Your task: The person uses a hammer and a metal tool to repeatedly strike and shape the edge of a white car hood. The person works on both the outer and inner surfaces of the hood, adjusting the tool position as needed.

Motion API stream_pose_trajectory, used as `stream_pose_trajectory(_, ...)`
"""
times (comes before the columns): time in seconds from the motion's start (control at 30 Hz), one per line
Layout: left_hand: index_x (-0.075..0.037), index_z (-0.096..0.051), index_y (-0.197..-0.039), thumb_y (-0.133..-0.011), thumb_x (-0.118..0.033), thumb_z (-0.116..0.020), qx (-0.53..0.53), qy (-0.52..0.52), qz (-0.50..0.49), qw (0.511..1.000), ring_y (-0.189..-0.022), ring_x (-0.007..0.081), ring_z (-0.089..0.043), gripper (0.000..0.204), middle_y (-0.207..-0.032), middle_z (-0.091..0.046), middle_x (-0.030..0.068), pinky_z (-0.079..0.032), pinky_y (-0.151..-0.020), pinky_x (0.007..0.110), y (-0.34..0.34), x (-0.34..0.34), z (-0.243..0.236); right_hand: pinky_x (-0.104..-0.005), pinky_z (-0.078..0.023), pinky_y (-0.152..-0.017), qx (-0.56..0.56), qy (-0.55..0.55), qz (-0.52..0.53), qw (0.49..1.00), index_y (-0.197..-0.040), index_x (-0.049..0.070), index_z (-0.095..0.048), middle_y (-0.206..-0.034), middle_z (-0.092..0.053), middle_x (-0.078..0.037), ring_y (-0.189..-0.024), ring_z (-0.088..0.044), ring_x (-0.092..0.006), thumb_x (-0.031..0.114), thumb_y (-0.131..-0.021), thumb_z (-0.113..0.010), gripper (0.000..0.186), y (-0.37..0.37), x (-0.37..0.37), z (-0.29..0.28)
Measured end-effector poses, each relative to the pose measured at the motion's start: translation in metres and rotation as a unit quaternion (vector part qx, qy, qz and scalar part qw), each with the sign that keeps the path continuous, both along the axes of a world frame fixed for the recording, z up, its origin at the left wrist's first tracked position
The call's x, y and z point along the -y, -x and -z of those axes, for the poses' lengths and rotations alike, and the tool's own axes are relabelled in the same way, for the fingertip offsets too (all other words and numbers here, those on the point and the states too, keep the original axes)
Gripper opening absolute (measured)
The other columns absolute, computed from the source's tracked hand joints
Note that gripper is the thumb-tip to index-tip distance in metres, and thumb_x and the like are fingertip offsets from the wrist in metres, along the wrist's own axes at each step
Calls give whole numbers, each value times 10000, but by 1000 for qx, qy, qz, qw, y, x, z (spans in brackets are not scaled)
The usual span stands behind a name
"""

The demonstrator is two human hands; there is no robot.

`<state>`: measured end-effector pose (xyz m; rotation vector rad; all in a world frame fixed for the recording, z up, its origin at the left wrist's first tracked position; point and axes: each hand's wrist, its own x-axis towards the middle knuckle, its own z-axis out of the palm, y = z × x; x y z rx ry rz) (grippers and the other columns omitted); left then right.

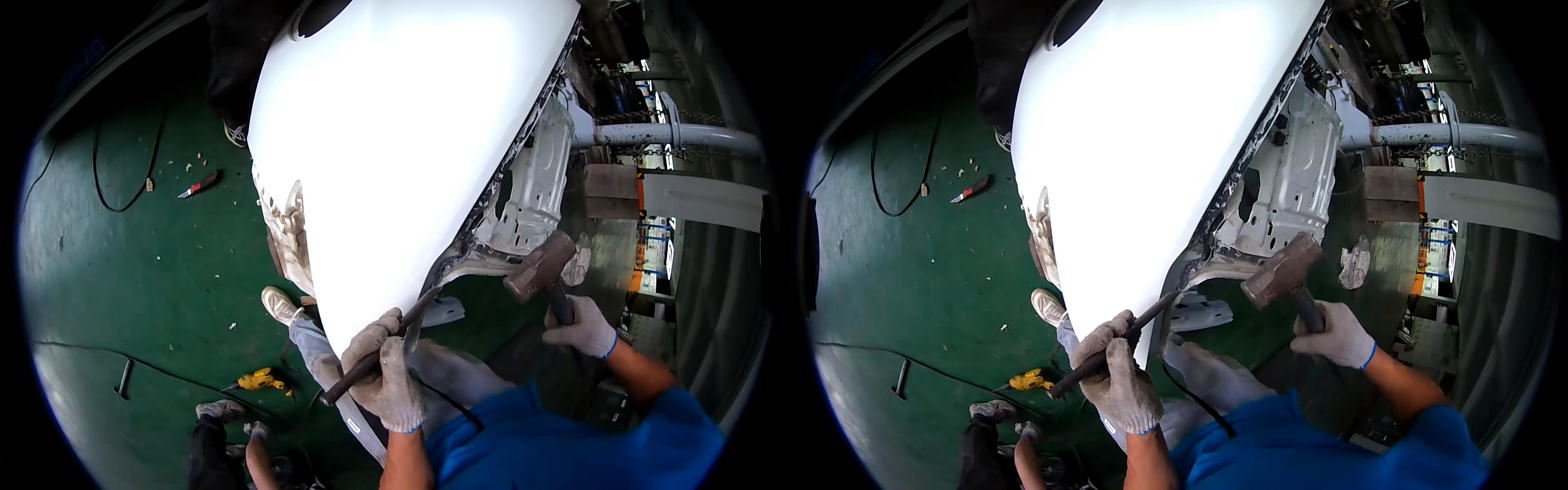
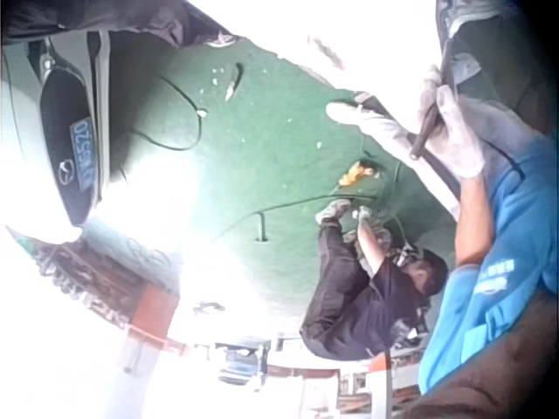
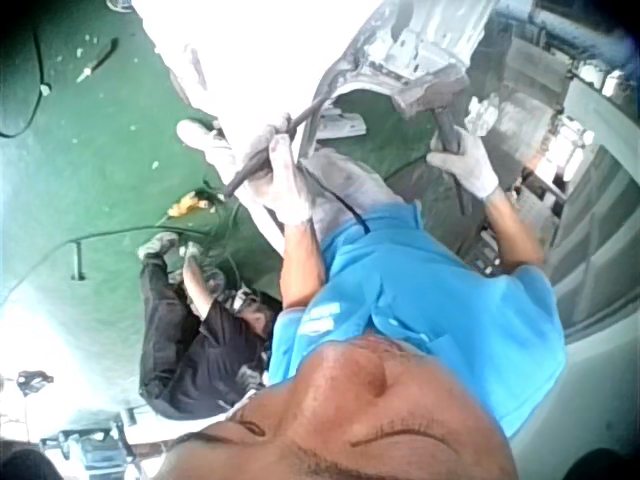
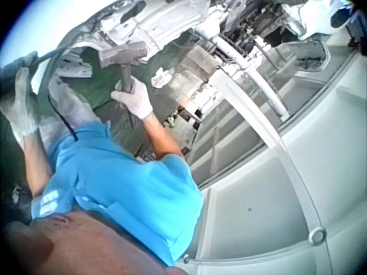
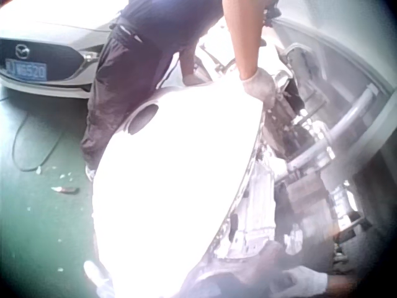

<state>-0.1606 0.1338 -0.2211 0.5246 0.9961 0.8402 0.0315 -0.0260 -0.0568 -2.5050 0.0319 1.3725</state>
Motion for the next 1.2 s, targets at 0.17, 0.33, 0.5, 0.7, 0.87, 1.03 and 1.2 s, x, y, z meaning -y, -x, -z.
stream_pose_trajectory(0.17, 1, -581, -1116, -925, 1, -673, -6, -70, 27, 997, -1084, 363, -680, 211, -1085, -657, 207, -549, -988, 522, -16, 8, 4, -274, -495, -546, -9, 18, -27, 999, -907, 31, -633, -715, -638, -22, -592, -622, -94, 151, -758, -853, 292, 5, 27, 12)
stream_pose_trajectory(0.33, 13, -614, -1116, -928, 25, -682, -48, -114, 73, 990, -1092, 370, -677, 200, -1112, -660, 215, -549, -997, 506, -25, 19, 8, -288, -509, -617, -26, 27, -24, 999, -927, 42, -663, -755, -653, -18, -662, -625, -101, 199, -741, -884, 328, 7, 38, 24)
stream_pose_trajectory(0.5, 13, -607, -1127, -933, 9, -684, -76, -91, 44, 992, -1097, 364, -676, 208, -1110, -658, 217, -554, -992, 500, -29, 21, 1, -303, -522, -669, -35, 31, -45, 998, -939, 40, -673, -783, -669, -34, -708, -639, -117, 243, -738, -880, 353, 6, 42, 31)
stream_pose_trajectory(0.7, 14, -594, -1121, -929, 3, -686, -83, -70, 33, 994, -1104, 370, -672, 213, -1104, -654, 217, -546, -996, 522, -33, 19, -8, -308, -532, -671, -50, 53, -30, 997, -945, 33, -674, -792, -681, -50, -716, -655, -120, 265, -732, -877, 375, 6, 38, 35)
stream_pose_trajectory(0.87, 10, -620, -1091, -901, 10, -734, -84, -67, 44, 993, -1092, 373, -680, 221, -1096, -641, 208, -548, -1008, 543, -34, 17, -3, -308, -534, -667, -63, 75, -17, 995, -947, 29, -676, -796, -691, -57, -714, -659, -123, 274, -726, -878, 387, 5, 39, 39)
stream_pose_trajectory(1.03, 17, -636, -1070, -888, 22, -754, -89, -96, 47, 990, -1073, 369, -689, 217, -1071, -630, 207, -568, -988, 547, -36, 14, -2, -313, -538, -683, -62, 67, -30, 995, -944, 27, -677, -796, -693, -56, -715, -661, -132, 286, -724, -877, 394, 3, 42, 42)
stream_pose_trajectory(1.2, 20, -638, -1057, -891, 52, -735, -94, -120, 92, 984, -1042, 366, -694, 195, -1073, -637, 207, -582, -961, 536, -47, 11, 3, -317, -543, -702, -67, 59, -33, 995, -944, 29, -679, -804, -702, -66, -731, -678, -148, 299, -733, -869, 391, -2, 37, 40)
